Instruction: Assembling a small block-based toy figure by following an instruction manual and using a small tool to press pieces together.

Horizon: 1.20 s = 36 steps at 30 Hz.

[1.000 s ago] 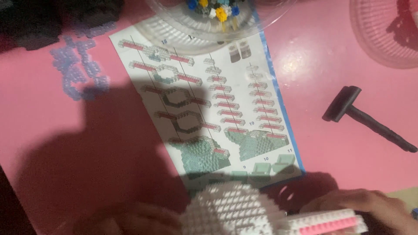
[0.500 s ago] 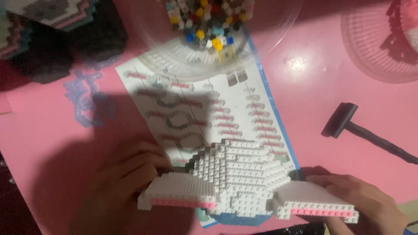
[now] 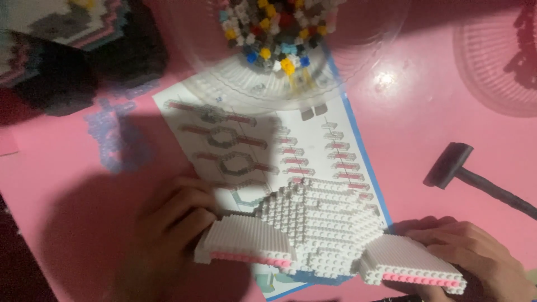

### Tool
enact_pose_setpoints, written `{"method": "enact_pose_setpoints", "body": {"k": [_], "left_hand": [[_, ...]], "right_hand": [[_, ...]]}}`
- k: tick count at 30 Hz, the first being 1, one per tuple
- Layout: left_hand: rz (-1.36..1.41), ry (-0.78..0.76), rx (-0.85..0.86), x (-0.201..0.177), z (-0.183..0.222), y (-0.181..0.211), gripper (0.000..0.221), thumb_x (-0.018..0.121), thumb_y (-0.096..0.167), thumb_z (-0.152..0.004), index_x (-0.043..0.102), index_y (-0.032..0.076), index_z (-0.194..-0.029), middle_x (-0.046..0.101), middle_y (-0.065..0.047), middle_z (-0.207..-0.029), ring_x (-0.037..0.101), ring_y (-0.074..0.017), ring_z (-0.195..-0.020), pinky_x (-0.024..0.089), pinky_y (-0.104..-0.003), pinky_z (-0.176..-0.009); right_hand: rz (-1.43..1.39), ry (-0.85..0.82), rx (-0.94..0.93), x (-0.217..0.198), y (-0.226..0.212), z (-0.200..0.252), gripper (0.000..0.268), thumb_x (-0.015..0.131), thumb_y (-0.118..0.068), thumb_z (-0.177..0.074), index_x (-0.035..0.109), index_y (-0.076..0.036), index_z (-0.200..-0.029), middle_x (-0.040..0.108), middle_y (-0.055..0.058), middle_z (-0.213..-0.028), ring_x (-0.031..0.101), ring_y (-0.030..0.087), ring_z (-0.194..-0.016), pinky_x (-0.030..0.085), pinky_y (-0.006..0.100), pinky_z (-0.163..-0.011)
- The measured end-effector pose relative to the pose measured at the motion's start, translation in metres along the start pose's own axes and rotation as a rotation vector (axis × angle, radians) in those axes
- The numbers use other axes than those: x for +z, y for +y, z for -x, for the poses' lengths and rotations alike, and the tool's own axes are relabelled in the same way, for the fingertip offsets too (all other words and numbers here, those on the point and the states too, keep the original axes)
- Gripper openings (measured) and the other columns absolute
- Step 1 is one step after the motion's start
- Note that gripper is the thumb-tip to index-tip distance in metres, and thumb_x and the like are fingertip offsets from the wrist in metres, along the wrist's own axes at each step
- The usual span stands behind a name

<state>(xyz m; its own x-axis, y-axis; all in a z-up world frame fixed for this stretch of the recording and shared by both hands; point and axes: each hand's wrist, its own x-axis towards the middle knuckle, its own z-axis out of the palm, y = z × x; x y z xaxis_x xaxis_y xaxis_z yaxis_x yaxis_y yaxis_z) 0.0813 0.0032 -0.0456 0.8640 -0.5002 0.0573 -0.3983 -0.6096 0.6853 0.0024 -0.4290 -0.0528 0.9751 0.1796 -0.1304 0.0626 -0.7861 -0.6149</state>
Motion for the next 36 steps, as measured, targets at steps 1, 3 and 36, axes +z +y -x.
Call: {"method": "enact_pose_setpoints", "body": {"k": [1, 3, 36], "left_hand": [[-0.002, 0.021, 0.003, -0.002, 0.001, 0.001, 0.027, 0.061, 0.030, -0.093, 0.066, 0.004, -0.091, 0.068, -0.010, -0.101, 0.064, -0.0287, -0.097, 0.051, -0.039, -0.090], [-0.012, 0.044, 0.011, -0.005, -0.001, 0.001, 0.032, 0.060, 0.035, -0.092, 0.066, 0.004, -0.090, 0.067, -0.010, -0.099, 0.064, -0.0288, -0.095, 0.051, -0.039, -0.088], [-0.203, 0.456, 0.175, 0.027, 0.022, 0.007, 0.063, 0.060, 0.067, -0.099, 0.065, 0.019, -0.137, 0.062, -0.013, -0.129, 0.066, -0.0309, -0.116, 0.055, -0.048, -0.095]], "right_hand": [[0.000, -0.045, 0.019, -0.001, 0.005, 0.002, 0.032, 0.079, -0.044, -0.071, 0.081, -0.015, -0.085, 0.085, 0.000, -0.106, 0.081, 0.018, -0.100, 0.063, 0.033, -0.090], [-0.002, -0.082, 0.033, -0.001, 0.013, 0.001, 0.032, 0.079, -0.044, -0.071, 0.084, -0.017, -0.086, 0.086, -0.002, -0.110, 0.081, 0.017, -0.104, 0.062, 0.032, -0.091], [-0.023, 0.608, -0.049, 0.024, -0.085, -0.015, 0.035, 0.074, -0.014, -0.091, 0.067, 0.009, -0.117, 0.056, 0.028, -0.127, 0.065, 0.036, -0.115, 0.058, 0.045, -0.107]]}}
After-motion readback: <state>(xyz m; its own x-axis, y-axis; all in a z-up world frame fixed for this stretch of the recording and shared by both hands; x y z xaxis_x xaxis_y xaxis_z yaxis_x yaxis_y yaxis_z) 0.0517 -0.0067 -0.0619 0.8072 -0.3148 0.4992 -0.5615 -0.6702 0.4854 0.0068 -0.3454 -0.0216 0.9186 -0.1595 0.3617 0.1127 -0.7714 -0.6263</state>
